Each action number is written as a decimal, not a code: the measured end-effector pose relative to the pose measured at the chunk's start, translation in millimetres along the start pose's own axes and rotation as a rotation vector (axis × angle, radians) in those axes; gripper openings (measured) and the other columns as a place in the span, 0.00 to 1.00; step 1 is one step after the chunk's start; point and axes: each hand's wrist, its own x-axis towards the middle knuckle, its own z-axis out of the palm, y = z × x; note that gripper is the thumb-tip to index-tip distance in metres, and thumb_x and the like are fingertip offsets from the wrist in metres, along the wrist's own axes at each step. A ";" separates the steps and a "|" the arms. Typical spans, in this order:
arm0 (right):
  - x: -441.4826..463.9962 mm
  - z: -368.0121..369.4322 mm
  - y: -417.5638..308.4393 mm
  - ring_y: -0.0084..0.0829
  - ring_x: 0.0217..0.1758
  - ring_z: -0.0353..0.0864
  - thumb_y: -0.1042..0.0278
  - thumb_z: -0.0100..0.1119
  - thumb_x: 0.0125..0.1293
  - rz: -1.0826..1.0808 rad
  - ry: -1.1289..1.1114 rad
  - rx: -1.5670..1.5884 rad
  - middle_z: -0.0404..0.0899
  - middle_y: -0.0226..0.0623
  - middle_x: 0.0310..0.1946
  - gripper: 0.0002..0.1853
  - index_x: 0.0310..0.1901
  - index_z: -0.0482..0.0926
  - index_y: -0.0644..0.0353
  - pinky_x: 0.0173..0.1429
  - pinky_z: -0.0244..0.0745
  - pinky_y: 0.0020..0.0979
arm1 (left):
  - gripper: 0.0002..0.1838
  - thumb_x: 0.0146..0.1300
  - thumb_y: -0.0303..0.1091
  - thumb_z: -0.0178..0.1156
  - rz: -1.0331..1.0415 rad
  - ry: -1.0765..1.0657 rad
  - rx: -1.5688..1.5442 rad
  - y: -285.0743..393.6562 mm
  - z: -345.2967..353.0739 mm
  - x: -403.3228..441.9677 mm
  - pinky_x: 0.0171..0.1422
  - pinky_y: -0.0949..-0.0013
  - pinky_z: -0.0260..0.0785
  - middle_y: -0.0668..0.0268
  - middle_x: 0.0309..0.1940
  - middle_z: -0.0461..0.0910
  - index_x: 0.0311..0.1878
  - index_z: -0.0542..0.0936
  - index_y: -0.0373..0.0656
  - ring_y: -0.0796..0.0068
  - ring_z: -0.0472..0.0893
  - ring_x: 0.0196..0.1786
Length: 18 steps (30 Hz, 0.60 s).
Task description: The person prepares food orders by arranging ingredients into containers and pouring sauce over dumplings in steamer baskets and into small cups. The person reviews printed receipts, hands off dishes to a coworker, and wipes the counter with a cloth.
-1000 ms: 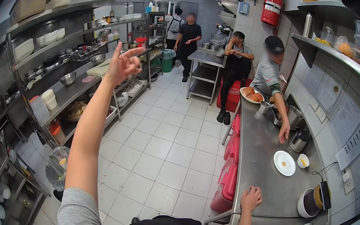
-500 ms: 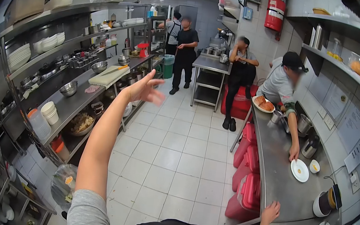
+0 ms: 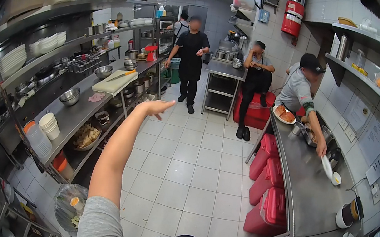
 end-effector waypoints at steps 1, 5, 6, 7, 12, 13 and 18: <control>-5.5 -6.0 3.6 0.32 0.65 0.65 0.29 0.39 0.61 0.015 0.090 -0.103 0.68 0.25 0.62 0.27 0.57 0.73 0.27 0.62 0.56 0.54 | 0.51 0.56 0.74 0.42 0.015 0.066 0.251 -8.9 -1.9 7.9 0.71 0.57 0.53 0.49 0.66 0.62 0.70 0.55 0.38 0.55 0.71 0.62; -14.3 -18.0 11.7 0.30 0.57 0.71 0.32 0.40 0.62 0.063 0.186 -0.330 0.74 0.23 0.57 0.22 0.51 0.77 0.24 0.57 0.61 0.49 | 0.47 0.56 0.64 0.54 0.030 0.083 0.397 -2.6 -8.3 5.7 0.72 0.60 0.52 0.50 0.68 0.58 0.68 0.58 0.35 0.53 0.59 0.70; -11.7 -28.1 5.8 0.30 0.56 0.71 0.32 0.40 0.63 0.074 0.150 -0.335 0.74 0.22 0.57 0.21 0.51 0.77 0.24 0.56 0.61 0.48 | 0.47 0.56 0.63 0.55 0.040 0.067 0.351 -0.7 -11.5 7.9 0.72 0.60 0.52 0.50 0.68 0.58 0.68 0.58 0.35 0.54 0.60 0.70; -5.0 -39.3 -1.8 0.31 0.63 0.63 0.35 0.38 0.65 0.160 -0.145 -0.277 0.65 0.24 0.62 0.22 0.57 0.70 0.28 0.60 0.57 0.51 | 0.47 0.56 0.62 0.57 0.053 0.070 0.373 -1.7 -12.8 18.0 0.72 0.59 0.52 0.48 0.68 0.58 0.68 0.58 0.35 0.54 0.59 0.70; 15.1 -72.4 -9.8 0.32 0.75 0.44 0.36 0.28 0.70 0.290 -0.742 -0.142 0.44 0.24 0.73 0.29 0.70 0.51 0.30 0.67 0.47 0.59 | 0.48 0.54 0.61 0.59 0.109 0.166 0.450 40.9 12.7 52.1 0.71 0.57 0.53 0.39 0.67 0.53 0.68 0.57 0.36 0.47 0.58 0.70; 14.2 -72.1 -9.9 0.32 0.75 0.43 0.36 0.28 0.70 0.287 -0.758 -0.153 0.43 0.24 0.74 0.29 0.70 0.50 0.30 0.67 0.47 0.60 | 0.48 0.53 0.60 0.59 0.131 0.170 0.446 52.5 23.8 60.2 0.71 0.57 0.54 0.38 0.68 0.52 0.69 0.57 0.36 0.46 0.58 0.70; 11.2 -103.6 -23.0 0.35 0.72 0.55 0.46 0.38 0.69 0.254 -0.572 -0.089 0.55 0.31 0.70 0.25 0.67 0.61 0.38 0.66 0.55 0.53 | 0.47 0.52 0.57 0.63 0.191 0.189 0.339 96.7 68.7 106.4 0.70 0.56 0.56 0.37 0.69 0.43 0.70 0.56 0.41 0.43 0.59 0.68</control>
